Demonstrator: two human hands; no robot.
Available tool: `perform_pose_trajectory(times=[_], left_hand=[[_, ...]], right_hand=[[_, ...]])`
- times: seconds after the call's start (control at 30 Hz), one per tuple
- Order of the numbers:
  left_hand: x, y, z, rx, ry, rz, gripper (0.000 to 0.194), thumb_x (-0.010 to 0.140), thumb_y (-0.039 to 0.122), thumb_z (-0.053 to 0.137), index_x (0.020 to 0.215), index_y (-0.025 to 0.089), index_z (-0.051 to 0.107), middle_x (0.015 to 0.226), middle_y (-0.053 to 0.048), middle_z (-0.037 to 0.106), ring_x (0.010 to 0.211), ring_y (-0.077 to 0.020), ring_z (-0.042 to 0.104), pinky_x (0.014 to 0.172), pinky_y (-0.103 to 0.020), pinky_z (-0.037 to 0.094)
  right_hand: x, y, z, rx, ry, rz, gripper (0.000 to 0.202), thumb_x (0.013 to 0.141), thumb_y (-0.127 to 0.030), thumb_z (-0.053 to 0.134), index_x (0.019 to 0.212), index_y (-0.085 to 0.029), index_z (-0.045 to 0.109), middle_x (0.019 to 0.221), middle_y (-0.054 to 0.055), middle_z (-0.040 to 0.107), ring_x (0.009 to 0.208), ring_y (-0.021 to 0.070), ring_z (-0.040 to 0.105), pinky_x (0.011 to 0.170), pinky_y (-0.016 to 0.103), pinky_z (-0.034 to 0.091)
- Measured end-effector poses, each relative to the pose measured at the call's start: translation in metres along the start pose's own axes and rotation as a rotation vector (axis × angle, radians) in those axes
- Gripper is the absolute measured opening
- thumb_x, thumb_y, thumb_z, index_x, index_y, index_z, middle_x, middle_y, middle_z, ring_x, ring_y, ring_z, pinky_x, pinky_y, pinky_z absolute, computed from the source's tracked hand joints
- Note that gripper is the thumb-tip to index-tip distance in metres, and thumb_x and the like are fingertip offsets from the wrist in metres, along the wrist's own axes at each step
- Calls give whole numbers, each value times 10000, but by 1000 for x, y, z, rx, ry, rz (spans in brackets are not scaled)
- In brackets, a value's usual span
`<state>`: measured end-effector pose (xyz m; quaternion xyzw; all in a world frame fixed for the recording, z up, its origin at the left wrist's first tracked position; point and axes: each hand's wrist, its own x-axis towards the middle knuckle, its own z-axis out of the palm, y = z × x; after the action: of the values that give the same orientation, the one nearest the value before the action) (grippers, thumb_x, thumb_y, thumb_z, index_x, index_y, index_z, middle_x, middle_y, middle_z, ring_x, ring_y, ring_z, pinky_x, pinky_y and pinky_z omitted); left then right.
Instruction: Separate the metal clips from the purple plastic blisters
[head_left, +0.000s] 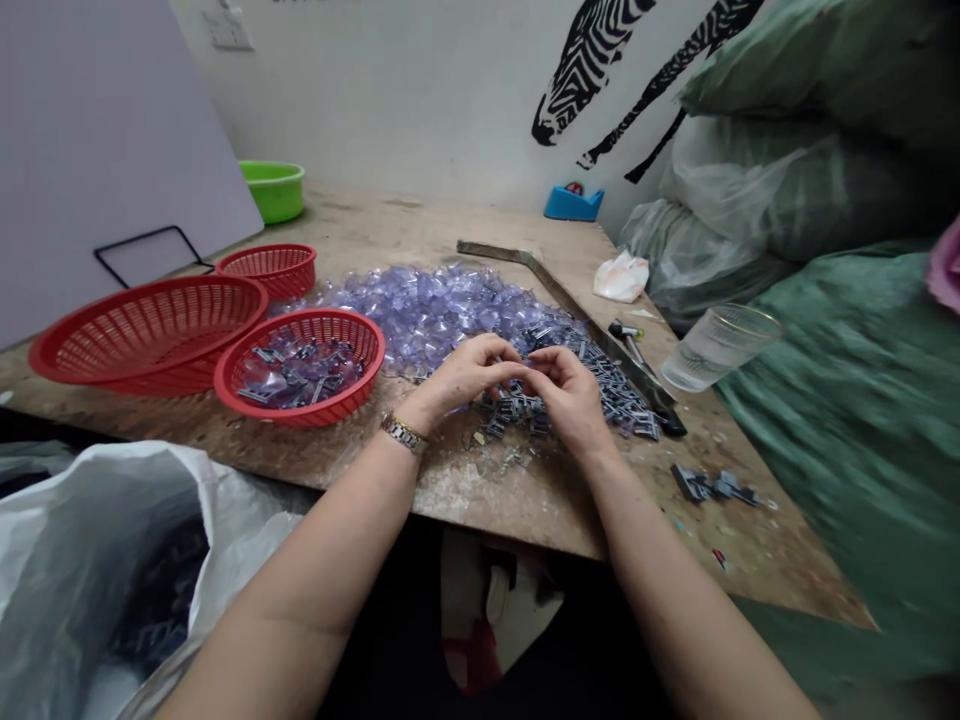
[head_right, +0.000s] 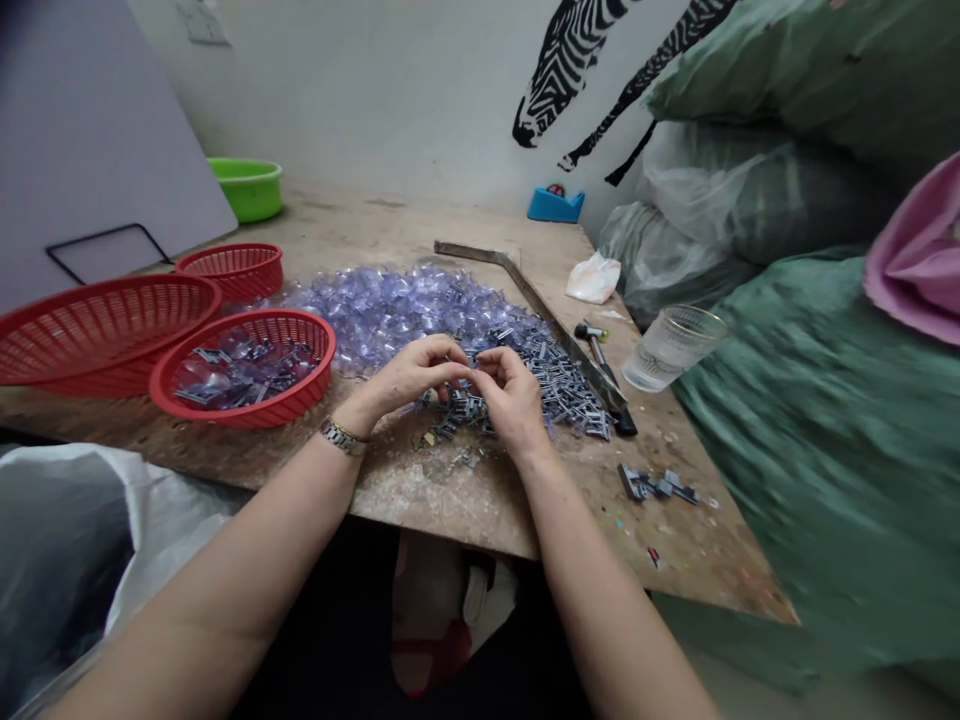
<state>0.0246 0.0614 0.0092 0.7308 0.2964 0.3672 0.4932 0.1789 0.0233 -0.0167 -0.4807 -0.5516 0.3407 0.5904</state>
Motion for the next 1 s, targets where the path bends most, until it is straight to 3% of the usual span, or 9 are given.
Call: perform_pose_trajectory(times=[0.3, 0.43, 0.5, 0.6, 0.73, 0.87, 1.0], left_hand=[[-2, -2, -2, 102, -56, 63, 100, 775, 228, 618, 761, 130, 598, 760, 8, 552, 601, -70, 559, 540, -180, 447], [-1, -1, -2, 34, -13, -11, 16, 773, 135, 561, 762, 139, 571, 690, 20, 566, 565, -73, 571, 536, -183, 463], [1, 0, -3, -34, 83, -71, 42, 780, 121, 544, 743, 142, 546, 628, 28, 556, 538, -80, 578, 536, -192, 481], [3, 1, -5, -149, 260, -120, 65, 783, 120, 548, 733, 146, 517, 589, 40, 540, 524, -84, 591, 530, -196, 504], [5, -2, -6, -214, 340, -131, 84, 772, 110, 558, 714, 145, 507, 584, 51, 526, 505, -75, 591, 498, -179, 500], [5, -3, -5, -204, 332, -144, 79, 768, 110, 556, 708, 142, 517, 562, 54, 528, 487, -71, 581, 475, -162, 486], [6, -3, -5, -225, 354, -166, 81, 759, 100, 558, 701, 139, 516, 568, 59, 524, 474, -67, 571, 466, -163, 480]], right_hand=[[-1, -1, 0, -27, -26, 5, 224, 693, -342, 687, 838, -210, 578, 676, -39, 611, 576, 123, 574, 576, 277, 502], [-1, 0, 0, -82, 23, -4, 211, 745, -367, 632, 872, -218, 553, 690, -35, 611, 583, 136, 581, 582, 288, 491], [-2, 0, 0, -216, 16, -37, 176, 786, -373, 594, 858, -216, 556, 723, -16, 625, 636, 153, 596, 620, 301, 488], [-5, 0, 0, -609, -97, -139, 145, 811, -352, 606, 805, -208, 594, 788, 27, 647, 752, 191, 601, 721, 334, 466], [-13, -1, 7, -982, -228, -228, 157, 835, -357, 626, 845, -202, 647, 920, 80, 654, 915, 242, 592, 814, 360, 437], [-20, -5, 18, -1114, -256, -216, 114, 847, -316, 615, 856, -215, 667, 930, 79, 647, 938, 245, 584, 802, 356, 419], [-19, -7, 21, -1041, -268, -177, 91, 839, -253, 587, 791, -216, 655, 898, 57, 647, 898, 219, 586, 766, 331, 406]])
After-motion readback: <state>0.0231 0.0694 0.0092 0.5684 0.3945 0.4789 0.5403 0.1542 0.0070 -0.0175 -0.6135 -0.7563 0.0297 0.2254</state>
